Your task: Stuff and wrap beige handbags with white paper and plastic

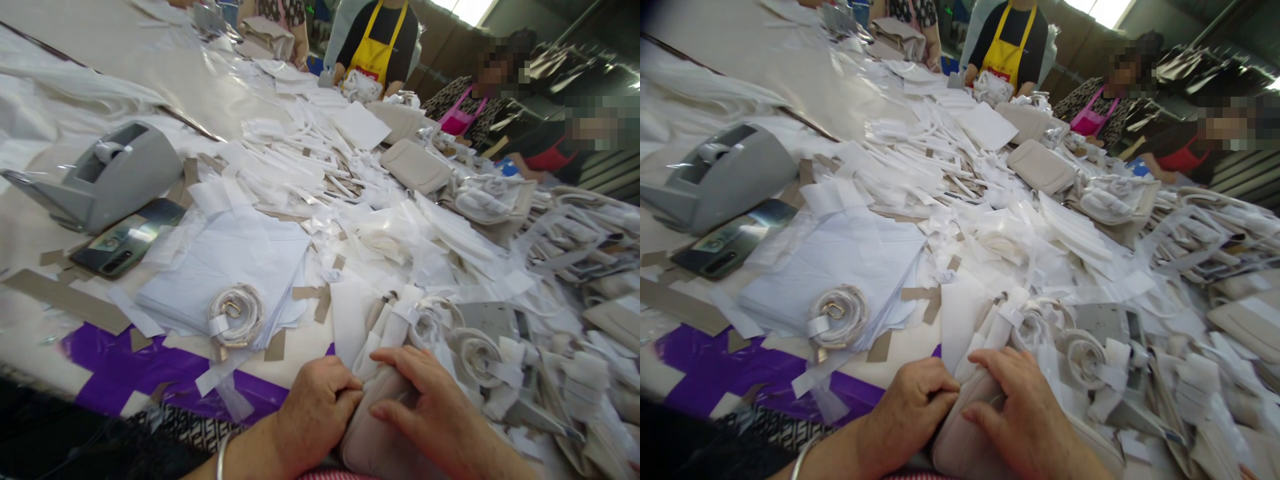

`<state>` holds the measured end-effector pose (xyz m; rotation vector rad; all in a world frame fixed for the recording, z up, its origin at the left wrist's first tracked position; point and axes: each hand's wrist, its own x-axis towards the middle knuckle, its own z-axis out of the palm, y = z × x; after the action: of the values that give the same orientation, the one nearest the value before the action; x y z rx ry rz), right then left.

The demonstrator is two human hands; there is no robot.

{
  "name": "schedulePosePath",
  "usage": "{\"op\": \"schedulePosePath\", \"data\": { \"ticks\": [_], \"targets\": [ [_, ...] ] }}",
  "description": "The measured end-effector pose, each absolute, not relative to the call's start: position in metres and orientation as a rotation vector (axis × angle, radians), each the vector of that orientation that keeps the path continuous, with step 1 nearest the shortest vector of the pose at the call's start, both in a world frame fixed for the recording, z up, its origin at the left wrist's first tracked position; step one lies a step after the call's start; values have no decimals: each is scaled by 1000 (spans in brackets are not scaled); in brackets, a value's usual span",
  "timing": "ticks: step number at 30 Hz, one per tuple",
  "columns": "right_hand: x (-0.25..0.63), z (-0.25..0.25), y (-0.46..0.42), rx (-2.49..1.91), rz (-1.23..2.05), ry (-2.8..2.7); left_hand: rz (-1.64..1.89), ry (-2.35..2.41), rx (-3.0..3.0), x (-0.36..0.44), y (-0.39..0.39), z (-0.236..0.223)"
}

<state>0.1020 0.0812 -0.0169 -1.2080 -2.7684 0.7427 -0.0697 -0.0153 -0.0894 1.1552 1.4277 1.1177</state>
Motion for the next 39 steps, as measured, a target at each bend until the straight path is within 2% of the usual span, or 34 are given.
{"op": "schedulePosePath", "data": {
  "ticks": [5, 9, 16, 29, 39],
  "targets": [
    [103, -22, 76, -1345, 770, -2614, 1101, 1433, 1117, -75, -13, -86],
    [100, -23, 74, -1423, 825, -2525, 915, 1374, 1182, -96, -5, -74],
    [103, -25, 73, -1252, 746, -2527, 497, 1923, 1340, -105, 31, -59],
    [102, -21, 81, -741, 573, -2591, 557, 2002, 1300, -69, 59, -71],
    [109, -30, 86, -694, 619, -2673, 350, 1990, 1392, -75, 76, -61]
  ]
}}
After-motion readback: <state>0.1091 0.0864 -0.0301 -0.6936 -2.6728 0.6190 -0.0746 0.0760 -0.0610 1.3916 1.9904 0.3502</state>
